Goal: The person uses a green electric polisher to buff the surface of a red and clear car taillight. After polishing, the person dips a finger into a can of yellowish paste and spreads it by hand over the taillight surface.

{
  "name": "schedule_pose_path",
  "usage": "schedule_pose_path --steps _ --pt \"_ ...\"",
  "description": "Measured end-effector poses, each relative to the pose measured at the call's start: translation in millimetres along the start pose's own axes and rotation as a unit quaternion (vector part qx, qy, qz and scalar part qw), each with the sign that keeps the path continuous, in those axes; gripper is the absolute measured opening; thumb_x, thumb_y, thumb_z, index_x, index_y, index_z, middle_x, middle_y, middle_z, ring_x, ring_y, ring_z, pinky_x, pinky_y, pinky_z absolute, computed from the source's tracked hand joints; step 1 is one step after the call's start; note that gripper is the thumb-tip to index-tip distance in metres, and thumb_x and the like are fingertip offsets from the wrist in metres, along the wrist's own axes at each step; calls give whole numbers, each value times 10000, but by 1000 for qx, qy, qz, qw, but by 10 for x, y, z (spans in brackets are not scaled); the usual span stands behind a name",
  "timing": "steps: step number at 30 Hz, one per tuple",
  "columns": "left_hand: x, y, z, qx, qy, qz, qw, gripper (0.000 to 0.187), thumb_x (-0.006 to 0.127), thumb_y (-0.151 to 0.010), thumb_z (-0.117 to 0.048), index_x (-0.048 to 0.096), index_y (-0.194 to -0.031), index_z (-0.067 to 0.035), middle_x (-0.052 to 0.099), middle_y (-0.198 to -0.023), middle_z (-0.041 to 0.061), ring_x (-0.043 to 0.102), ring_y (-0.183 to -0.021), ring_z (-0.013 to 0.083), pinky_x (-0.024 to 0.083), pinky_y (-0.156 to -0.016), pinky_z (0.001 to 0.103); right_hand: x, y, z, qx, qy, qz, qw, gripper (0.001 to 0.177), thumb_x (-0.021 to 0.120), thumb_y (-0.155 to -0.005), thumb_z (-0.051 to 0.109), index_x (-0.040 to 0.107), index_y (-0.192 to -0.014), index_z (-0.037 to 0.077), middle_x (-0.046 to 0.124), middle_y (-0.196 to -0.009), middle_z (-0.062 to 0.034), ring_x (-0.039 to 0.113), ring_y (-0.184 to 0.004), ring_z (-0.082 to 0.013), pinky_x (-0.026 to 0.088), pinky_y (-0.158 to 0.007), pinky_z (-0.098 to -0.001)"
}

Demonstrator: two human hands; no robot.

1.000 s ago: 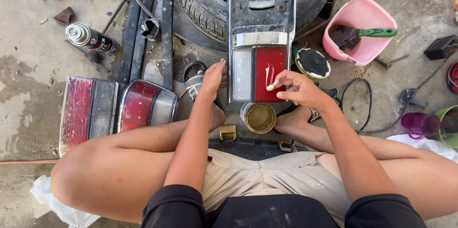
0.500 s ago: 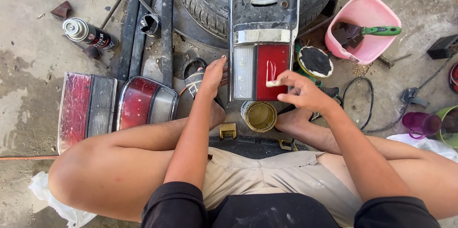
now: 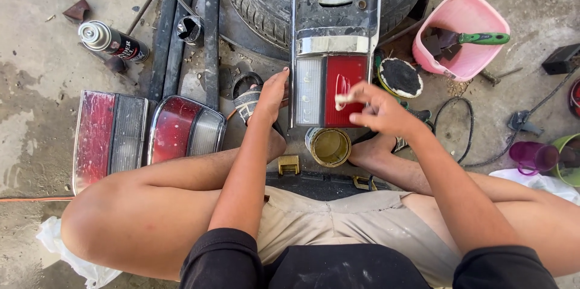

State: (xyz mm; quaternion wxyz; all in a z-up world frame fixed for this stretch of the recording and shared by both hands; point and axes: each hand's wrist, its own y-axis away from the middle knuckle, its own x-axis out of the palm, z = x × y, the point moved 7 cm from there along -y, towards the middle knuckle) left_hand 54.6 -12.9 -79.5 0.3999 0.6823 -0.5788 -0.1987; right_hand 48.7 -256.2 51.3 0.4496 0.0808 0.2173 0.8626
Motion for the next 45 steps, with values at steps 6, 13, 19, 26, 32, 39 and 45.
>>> schedule_pose_path --steps 6,13,19,26,32,39,45 --pt "83 -115 106 8 3 7 1000 599 686 -942 -558 640 -1367 -138 648 -1074 77 696 -958 252 578 -823 388 -237 -459 157 -46 -2 -26 999 383 658 -875 -40 492 -1156 161 639 -1392 -196 548 -416 -18 396 -409 -156" --pt "-82 -172 102 -8 23 -8 1000 612 678 -945 -531 600 -1383 -112 656 -1030 67 711 -879 242 592 -777 403 55 11 -229 7 -7 28 1000 444 730 -835 -8 507 -1173 173 717 -1286 -139 502 -375 -8 377 -357 -149" --pt "-44 -385 190 -1 18 5 1000 653 672 -952 -551 579 -1410 -96 657 -1087 74 711 -943 259 579 -810 409 27 15 -129 10 -14 39 999 404 728 -831 -5 534 -1147 156 739 -1260 -170 526 -370 -31 396 -362 -169" --pt "11 -103 48 -8 24 8 1000 642 667 -950 -547 576 -1413 -112 665 -1043 53 726 -898 239 588 -804 393 56 -164 4 -24 -28 24 999 404 675 -863 -20 489 -1183 142 679 -1343 -172 527 -404 -5 397 -383 -146" --pt "-40 -179 114 -9 30 1 1000 635 667 -945 -556 584 -1397 -117 675 -1043 50 729 -890 231 592 -802 400 127 114 -346 29 -21 32 999 409 706 -834 -21 523 -1165 136 734 -1249 -148 542 -384 -29 397 -362 -158" --pt "17 -177 90 -11 27 5 1000 593 679 -941 -539 607 -1379 -146 665 -1042 45 721 -922 237 590 -829 403 160 169 -426 25 -67 16 997 447 726 -804 -55 531 -1163 126 747 -1202 -139 521 -365 -30 408 -355 -164" --pt "8 -24 15 -9 22 3 1000 645 658 -952 -547 577 -1411 -102 680 -1067 54 728 -934 241 594 -825 415 159 273 -219 8 -102 -5 995 474 738 -797 -60 520 -1178 116 747 -1191 -153 535 -364 -28 421 -354 -158"
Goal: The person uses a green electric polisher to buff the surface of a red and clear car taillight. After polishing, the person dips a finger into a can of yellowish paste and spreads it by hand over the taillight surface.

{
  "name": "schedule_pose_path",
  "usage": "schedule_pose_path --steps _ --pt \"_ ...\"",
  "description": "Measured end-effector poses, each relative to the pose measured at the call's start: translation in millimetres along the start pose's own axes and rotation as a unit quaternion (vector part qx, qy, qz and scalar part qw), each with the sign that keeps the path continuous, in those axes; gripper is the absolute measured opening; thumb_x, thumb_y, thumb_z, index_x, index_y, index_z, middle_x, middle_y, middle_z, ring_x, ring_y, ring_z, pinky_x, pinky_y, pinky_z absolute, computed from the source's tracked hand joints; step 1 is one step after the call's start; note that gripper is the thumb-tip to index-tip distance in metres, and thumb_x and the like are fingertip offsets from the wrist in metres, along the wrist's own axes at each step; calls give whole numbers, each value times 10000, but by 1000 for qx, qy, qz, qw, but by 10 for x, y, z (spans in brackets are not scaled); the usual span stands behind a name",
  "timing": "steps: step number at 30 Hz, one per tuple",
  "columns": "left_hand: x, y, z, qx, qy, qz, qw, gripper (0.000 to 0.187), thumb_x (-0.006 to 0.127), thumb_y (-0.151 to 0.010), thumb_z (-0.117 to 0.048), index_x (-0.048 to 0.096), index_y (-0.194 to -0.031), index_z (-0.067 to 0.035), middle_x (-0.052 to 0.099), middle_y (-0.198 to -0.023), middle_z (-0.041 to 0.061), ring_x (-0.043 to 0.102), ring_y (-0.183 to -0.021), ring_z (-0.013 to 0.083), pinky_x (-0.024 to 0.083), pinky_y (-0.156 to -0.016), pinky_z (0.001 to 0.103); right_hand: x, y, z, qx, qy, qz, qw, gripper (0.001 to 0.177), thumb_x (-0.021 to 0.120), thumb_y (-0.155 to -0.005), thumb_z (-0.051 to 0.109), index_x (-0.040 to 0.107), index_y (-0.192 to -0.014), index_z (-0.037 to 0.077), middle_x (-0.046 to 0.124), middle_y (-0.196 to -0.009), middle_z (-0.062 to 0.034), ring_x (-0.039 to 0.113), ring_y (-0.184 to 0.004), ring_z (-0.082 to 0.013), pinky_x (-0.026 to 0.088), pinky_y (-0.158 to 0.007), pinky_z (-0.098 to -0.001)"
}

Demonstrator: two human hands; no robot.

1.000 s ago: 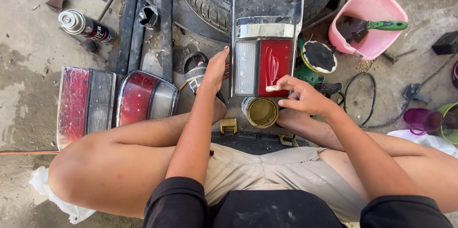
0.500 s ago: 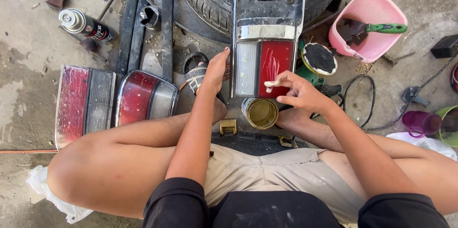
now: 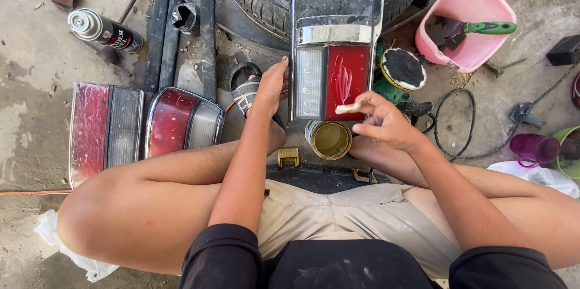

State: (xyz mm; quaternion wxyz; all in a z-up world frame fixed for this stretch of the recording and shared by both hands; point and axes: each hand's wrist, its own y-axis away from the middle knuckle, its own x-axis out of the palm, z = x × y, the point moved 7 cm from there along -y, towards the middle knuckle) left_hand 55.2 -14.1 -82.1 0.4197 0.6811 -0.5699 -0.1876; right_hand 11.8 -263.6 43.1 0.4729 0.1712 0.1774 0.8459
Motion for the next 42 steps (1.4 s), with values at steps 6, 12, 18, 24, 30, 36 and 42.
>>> schedule_pose_path --steps 6,12,18,24,30,36,42 --pt "-199 -550 335 6 2 1 1000 607 686 -939 -560 607 -1360 -129 663 -1032 38 715 -899 236 574 -820 403 82 61 -348 9 -47 -6 999 424 730 -800 -74 521 -1134 81 741 -1125 -130 505 -349 -31 430 -348 -174" --pt "-65 -218 115 2 -2 1 1000 581 686 -935 -547 620 -1345 -141 654 -1005 33 714 -891 232 580 -802 394 145 43 -337 -5 -87 -26 996 402 718 -817 -84 519 -1131 70 707 -1098 -102 493 -357 -26 468 -373 -194" --pt "-45 -179 100 -1 -2 12 1000 618 665 -948 -550 578 -1398 -135 662 -1023 27 711 -886 218 568 -810 390 100 -5 -200 -12 -115 -58 992 398 716 -797 -80 517 -1095 93 709 -1206 -129 468 -342 -9 481 -369 -198" --pt "-13 -56 37 1 1 16 1000 679 665 -959 -543 537 -1445 -87 681 -1060 52 717 -889 218 571 -815 397 -47 -48 -161 -12 -138 -77 987 401 714 -811 -65 503 -1093 127 704 -1266 -144 459 -336 4 492 -373 -194" --pt "19 -81 53 4 0 19 1000 657 657 -964 -541 547 -1438 -101 682 -1025 27 732 -889 219 579 -805 389 -213 -145 -97 -34 -180 -82 980 374 667 -839 -84 494 -1099 124 700 -1254 -124 453 -338 30 513 -376 -181" --pt "15 -112 62 5 1 14 1000 633 650 -970 -528 553 -1426 -99 690 -1000 20 743 -874 222 592 -787 384 -386 -304 -13 -53 -196 -78 976 393 656 -855 -69 481 -1137 142 695 -1257 -108 456 -358 30 508 -384 -163" --pt "-2 -79 39 -4 3 13 1000 666 670 -958 -540 544 -1443 -103 685 -1031 23 733 -873 207 585 -779 372 -579 -513 11 -54 -184 -62 980 453 627 -859 -63 519 -1268 100 679 -1285 -136 465 -353 28 502 -362 -160"
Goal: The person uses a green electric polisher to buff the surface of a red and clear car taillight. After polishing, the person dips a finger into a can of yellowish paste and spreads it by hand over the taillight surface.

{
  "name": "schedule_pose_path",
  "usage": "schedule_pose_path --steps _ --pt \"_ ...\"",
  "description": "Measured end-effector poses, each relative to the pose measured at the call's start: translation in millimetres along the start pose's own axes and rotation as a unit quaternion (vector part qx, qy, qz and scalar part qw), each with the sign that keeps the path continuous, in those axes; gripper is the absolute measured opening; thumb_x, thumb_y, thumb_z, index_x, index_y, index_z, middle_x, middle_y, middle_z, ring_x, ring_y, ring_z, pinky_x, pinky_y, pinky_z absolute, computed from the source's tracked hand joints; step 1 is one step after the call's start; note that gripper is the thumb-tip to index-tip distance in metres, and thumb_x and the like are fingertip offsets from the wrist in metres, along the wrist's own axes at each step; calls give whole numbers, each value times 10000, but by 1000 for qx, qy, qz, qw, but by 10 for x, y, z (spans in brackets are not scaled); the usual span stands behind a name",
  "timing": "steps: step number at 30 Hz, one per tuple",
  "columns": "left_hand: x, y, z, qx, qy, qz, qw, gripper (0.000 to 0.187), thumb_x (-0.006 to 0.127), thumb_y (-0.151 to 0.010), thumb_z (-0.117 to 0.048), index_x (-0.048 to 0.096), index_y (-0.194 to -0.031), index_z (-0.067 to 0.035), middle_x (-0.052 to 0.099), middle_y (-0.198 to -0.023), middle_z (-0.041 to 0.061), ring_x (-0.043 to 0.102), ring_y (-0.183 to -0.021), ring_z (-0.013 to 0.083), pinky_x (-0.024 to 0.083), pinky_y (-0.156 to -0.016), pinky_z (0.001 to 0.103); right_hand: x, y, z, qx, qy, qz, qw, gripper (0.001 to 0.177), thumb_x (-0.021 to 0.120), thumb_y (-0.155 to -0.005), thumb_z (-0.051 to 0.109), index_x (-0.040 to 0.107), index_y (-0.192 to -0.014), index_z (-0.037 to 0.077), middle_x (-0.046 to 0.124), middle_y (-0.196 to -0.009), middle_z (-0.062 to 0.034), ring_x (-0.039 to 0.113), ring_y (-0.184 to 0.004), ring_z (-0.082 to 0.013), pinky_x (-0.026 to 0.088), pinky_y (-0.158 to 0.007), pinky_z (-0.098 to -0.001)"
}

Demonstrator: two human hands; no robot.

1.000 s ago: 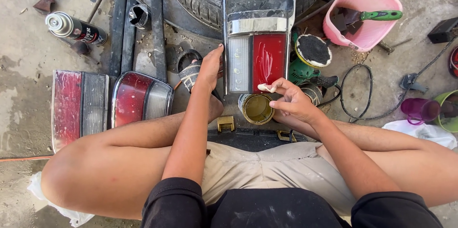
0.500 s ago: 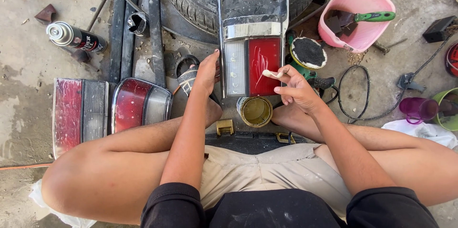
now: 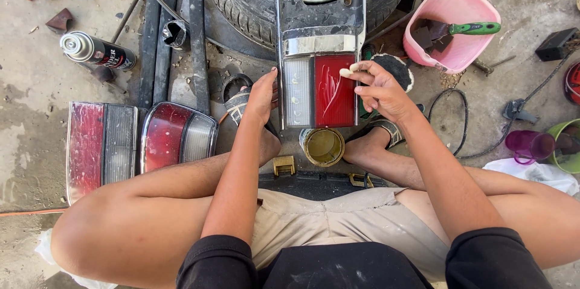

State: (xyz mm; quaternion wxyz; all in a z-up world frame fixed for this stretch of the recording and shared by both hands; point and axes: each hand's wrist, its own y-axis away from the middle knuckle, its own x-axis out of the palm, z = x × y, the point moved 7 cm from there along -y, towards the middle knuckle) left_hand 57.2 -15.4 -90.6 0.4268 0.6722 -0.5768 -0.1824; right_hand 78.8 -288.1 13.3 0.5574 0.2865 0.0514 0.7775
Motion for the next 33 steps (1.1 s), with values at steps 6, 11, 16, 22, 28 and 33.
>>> schedule_pose_path --steps 6,11,16,22,28,33 --pt "-37 -149 102 -5 9 -2 1000 636 682 -950 -541 567 -1412 -120 696 -1032 25 738 -864 200 593 -782 369 64 -101 130 -2 16 2 1000 530 604 -848 -68 534 -1353 76 674 -1311 -146 471 -347 16 497 -360 -160" --pt "-30 -123 89 -4 5 -5 1000 624 680 -952 -534 576 -1401 -115 683 -1003 21 733 -840 198 592 -764 367 69 -16 70 4 26 6 1000 570 618 -841 -73 549 -1392 56 674 -1327 -157 462 -331 23 520 -357 -178" --pt "-15 -98 67 -1 1 -4 1000 612 683 -944 -544 591 -1380 -123 674 -999 19 725 -843 202 590 -775 371 34 121 -91 12 43 1 999 582 624 -841 -74 557 -1409 32 675 -1334 -157 458 -327 34 546 -377 -181" --pt "11 -94 55 -7 5 -6 1000 579 658 -950 -553 601 -1370 -158 691 -998 21 739 -836 206 595 -759 372 71 315 -179 30 50 -3 998 577 642 -836 -67 570 -1403 12 683 -1316 -164 427 -309 47 569 -380 -202" --pt "15 -34 13 -13 12 -13 1000 624 630 -954 -566 577 -1402 -135 713 -1021 28 749 -850 205 599 -770 364 85 218 -106 25 29 2 999 560 644 -845 -56 568 -1396 6 699 -1287 -154 431 -314 51 581 -393 -193" --pt "-58 -134 69 -12 5 -12 1000 590 612 -979 -543 600 -1406 -136 751 -1076 48 764 -907 220 594 -796 353 22 -38 44 0 -10 14 1000 535 612 -877 -34 552 -1407 6 692 -1308 -141 421 -323 37 559 -379 -198"
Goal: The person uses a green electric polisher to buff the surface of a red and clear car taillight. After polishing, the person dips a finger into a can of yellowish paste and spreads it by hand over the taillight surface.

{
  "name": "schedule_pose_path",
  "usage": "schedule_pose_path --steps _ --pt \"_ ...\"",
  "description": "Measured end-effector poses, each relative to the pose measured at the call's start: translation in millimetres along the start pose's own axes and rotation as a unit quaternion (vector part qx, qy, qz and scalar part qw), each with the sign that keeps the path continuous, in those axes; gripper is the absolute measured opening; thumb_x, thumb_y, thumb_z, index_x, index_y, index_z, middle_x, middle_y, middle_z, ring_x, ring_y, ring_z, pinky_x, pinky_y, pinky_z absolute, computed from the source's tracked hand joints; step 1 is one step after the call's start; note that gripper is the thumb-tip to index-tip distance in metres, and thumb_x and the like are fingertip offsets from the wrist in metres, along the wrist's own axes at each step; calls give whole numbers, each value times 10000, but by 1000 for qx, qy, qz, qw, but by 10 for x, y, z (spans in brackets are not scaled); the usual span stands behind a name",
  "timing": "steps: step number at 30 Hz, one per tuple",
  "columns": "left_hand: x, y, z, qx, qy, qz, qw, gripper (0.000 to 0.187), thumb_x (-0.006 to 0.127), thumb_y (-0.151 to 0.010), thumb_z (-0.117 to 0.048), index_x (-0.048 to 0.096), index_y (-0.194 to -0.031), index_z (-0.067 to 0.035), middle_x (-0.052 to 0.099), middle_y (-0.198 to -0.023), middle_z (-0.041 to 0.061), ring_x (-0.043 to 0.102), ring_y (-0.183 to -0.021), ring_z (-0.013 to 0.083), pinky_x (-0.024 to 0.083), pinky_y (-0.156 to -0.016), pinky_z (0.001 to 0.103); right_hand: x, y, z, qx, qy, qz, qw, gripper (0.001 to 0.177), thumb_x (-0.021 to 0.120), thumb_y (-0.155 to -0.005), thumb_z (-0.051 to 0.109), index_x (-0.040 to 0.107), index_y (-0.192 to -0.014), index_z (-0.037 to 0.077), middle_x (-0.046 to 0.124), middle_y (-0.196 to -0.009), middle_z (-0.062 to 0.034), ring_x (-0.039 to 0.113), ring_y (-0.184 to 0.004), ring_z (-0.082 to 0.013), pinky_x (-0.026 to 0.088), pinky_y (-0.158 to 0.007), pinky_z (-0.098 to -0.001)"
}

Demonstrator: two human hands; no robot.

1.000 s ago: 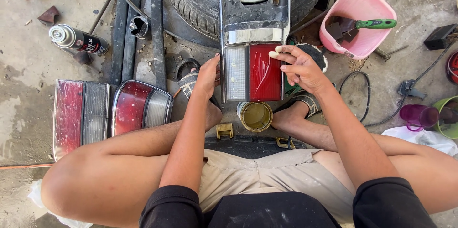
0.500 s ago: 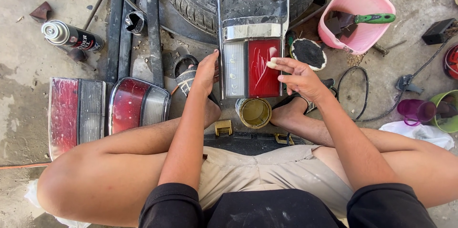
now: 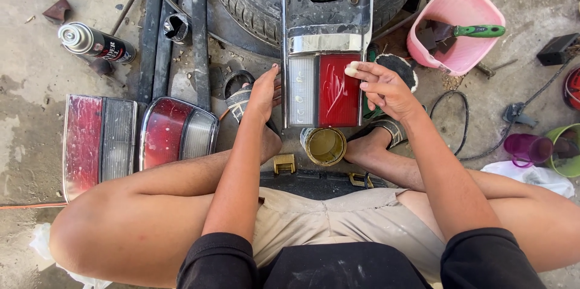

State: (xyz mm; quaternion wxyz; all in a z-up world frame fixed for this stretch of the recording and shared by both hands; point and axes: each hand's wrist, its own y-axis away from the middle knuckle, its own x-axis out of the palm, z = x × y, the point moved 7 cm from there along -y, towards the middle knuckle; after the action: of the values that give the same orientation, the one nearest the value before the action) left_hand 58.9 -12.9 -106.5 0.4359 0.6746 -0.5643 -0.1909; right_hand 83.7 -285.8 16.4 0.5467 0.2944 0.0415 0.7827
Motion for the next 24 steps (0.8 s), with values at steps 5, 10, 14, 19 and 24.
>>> schedule_pose_path --steps 5,10,14,19,24 --pt "-32 -32 15 2 -2 4 1000 589 595 -993 -554 602 -1414 -143 752 -1138 63 757 -977 232 593 -852 378 -19 -27 57 9 -5 7 1000 522 615 -866 -23 569 -1385 17 700 -1295 -141 427 -329 38 554 -383 -195" --pt "9 -30 7 -4 -5 5 1000 618 612 -981 -556 582 -1436 -139 748 -1113 49 755 -943 213 603 -850 376 -57 -96 158 -12 -3 -7 1000 496 610 -881 -10 584 -1374 38 702 -1312 -114 440 -348 37 550 -407 -180" --pt "65 73 -53 -12 0 8 1000 639 613 -978 -547 547 -1459 -131 722 -1118 53 734 -936 215 589 -849 370 -87 -161 40 -5 -7 -4 1000 496 612 -876 -13 576 -1369 29 698 -1310 -120 419 -330 29 551 -396 -199" --pt "-12 -44 13 -10 6 11 1000 597 601 -991 -539 579 -1429 -134 738 -1118 48 745 -946 221 585 -846 364 48 38 -97 7 23 15 1000 486 618 -871 -22 588 -1354 18 706 -1292 -125 417 -332 57 549 -390 -184" --pt "24 -13 -24 -8 13 15 1000 587 605 -986 -530 579 -1418 -134 746 -1087 45 749 -917 221 585 -832 365 94 475 -327 65 70 14 995 470 686 -837 41 632 -1302 9 737 -1219 -140 380 -317 76 522 -365 -171"
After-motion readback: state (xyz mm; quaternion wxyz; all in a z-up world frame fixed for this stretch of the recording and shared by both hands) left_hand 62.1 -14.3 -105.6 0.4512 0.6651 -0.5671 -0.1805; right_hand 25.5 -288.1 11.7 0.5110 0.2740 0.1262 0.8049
